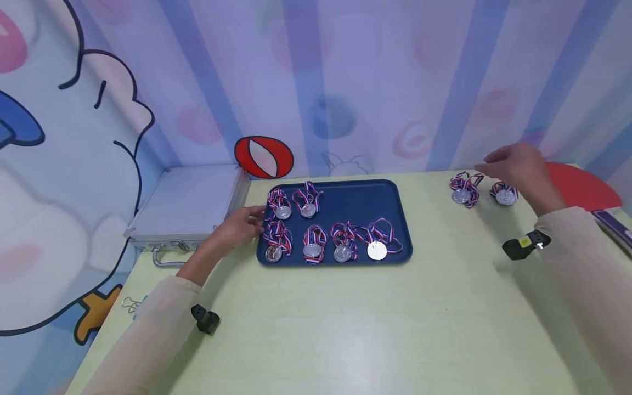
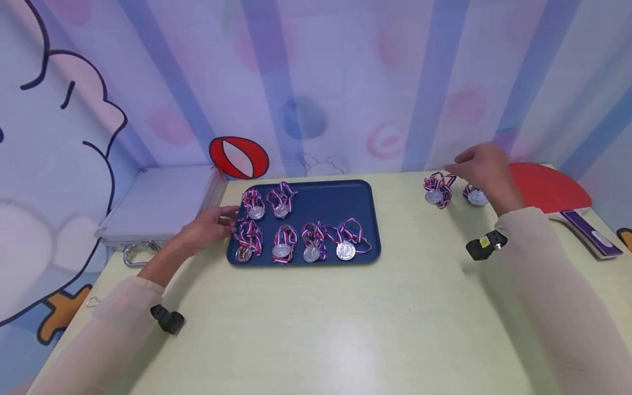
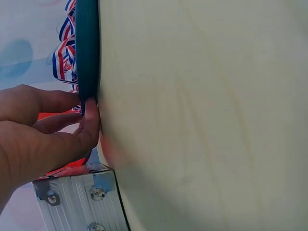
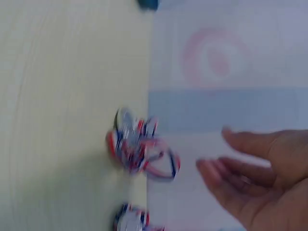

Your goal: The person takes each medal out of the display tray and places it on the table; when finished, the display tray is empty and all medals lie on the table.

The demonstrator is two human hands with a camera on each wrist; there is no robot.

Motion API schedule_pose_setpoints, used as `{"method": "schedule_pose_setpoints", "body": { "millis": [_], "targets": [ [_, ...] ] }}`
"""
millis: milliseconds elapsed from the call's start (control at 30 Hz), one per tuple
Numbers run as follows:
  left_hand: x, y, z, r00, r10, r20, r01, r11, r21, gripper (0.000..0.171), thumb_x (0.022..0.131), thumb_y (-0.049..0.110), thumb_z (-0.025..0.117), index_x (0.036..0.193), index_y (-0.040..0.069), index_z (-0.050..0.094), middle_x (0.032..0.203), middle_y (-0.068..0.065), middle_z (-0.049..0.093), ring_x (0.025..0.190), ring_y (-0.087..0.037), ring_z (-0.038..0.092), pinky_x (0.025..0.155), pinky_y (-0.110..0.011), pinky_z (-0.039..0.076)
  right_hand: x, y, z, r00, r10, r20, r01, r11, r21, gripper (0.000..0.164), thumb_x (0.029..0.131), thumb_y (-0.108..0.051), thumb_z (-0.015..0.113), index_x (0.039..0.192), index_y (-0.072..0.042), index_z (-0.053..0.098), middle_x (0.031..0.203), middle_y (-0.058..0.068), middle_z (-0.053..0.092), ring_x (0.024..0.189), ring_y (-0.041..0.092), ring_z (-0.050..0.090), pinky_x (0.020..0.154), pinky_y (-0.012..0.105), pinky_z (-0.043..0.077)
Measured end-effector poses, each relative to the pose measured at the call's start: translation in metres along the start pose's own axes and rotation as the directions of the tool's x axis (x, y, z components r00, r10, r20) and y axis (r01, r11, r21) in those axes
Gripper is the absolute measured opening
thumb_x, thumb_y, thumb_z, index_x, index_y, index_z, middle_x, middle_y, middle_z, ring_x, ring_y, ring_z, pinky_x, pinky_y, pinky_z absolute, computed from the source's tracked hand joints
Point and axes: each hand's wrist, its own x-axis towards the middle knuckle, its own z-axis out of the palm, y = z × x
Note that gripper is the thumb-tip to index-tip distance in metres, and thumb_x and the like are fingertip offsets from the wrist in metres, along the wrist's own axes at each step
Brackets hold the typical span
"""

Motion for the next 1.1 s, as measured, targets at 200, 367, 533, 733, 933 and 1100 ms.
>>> {"method": "schedule_pose_setpoints", "body": {
  "millis": [200, 367, 533, 733, 933, 1100],
  "targets": [
    [-0.002, -0.002, 0.000, 1.000, 0.016, -0.018, -0.016, 1.000, -0.019, 0.061, 0.089, -0.006, 0.044, 0.146, 0.006, 0.027, 0.135, -0.019, 0.044, 0.113, -0.028, 0.047, 0.087, -0.030, 0.046, 0.010, -0.060, 0.043, 0.945, -0.178, 0.274, 0.096, 0.953, 0.288, 0.059, 0.080, -0.049, 0.065, 0.128, -0.015, 0.056, 0.125, 0.007, 0.060, 0.114, 0.022, 0.056, 0.101, 0.047, 0.040],
    [-0.004, 0.001, 0.005, 0.999, 0.040, -0.022, -0.041, 0.998, -0.037, 0.061, 0.088, -0.007, 0.045, 0.145, 0.004, 0.029, 0.133, -0.021, 0.046, 0.110, -0.027, 0.048, 0.084, -0.028, 0.047, 0.023, -0.106, 0.098, 0.836, -0.329, 0.439, 0.100, 0.878, 0.468, 0.046, 0.082, -0.031, 0.070, 0.122, -0.010, 0.060, 0.120, 0.008, 0.063, 0.112, 0.020, 0.059, 0.104, 0.040, 0.040],
    [-0.001, 0.008, 0.011, 1.000, 0.025, -0.016, -0.026, 0.998, -0.049, 0.061, 0.088, -0.006, 0.047, 0.146, 0.006, 0.029, 0.134, -0.019, 0.046, 0.112, -0.027, 0.047, 0.089, -0.031, 0.047, 0.032, -0.143, 0.140, 0.768, -0.340, 0.543, 0.050, 0.877, 0.479, 0.042, 0.085, -0.019, 0.067, 0.121, 0.001, 0.059, 0.121, 0.019, 0.061, 0.109, 0.028, 0.061, 0.096, 0.039, 0.047],
    [0.002, 0.018, 0.018, 0.999, 0.039, -0.009, -0.040, 0.999, -0.025, 0.063, 0.087, -0.005, 0.048, 0.146, 0.005, 0.028, 0.135, -0.019, 0.045, 0.115, -0.027, 0.046, 0.088, -0.030, 0.046, 0.033, -0.167, 0.163, 0.825, -0.174, 0.538, -0.008, 0.948, 0.319, 0.043, 0.082, -0.022, 0.070, 0.116, 0.003, 0.061, 0.109, 0.017, 0.066, 0.096, 0.025, 0.067, 0.083, 0.034, 0.054],
    [0.004, 0.024, 0.024, 0.998, 0.055, -0.005, -0.055, 0.998, -0.017, 0.063, 0.086, -0.004, 0.049, 0.145, 0.004, 0.029, 0.136, -0.020, 0.045, 0.116, -0.028, 0.046, 0.088, -0.030, 0.047, 0.028, -0.182, 0.174, 0.877, -0.050, 0.478, -0.055, 0.977, 0.205, 0.025, 0.078, -0.024, 0.074, 0.085, -0.001, 0.065, 0.075, 0.007, 0.064, 0.072, 0.021, 0.064, 0.075, 0.034, 0.056],
    [0.005, 0.027, 0.025, 0.999, 0.048, -0.013, -0.049, 0.999, -0.021, 0.063, 0.086, -0.004, 0.049, 0.145, 0.005, 0.030, 0.135, -0.019, 0.045, 0.114, -0.026, 0.047, 0.083, -0.028, 0.046, 0.026, -0.190, 0.182, 0.910, 0.008, 0.415, -0.073, 0.988, 0.139, 0.026, 0.076, -0.027, 0.076, 0.077, -0.003, 0.065, 0.064, 0.004, 0.056, 0.063, 0.018, 0.057, 0.069, 0.035, 0.056]
  ]
}}
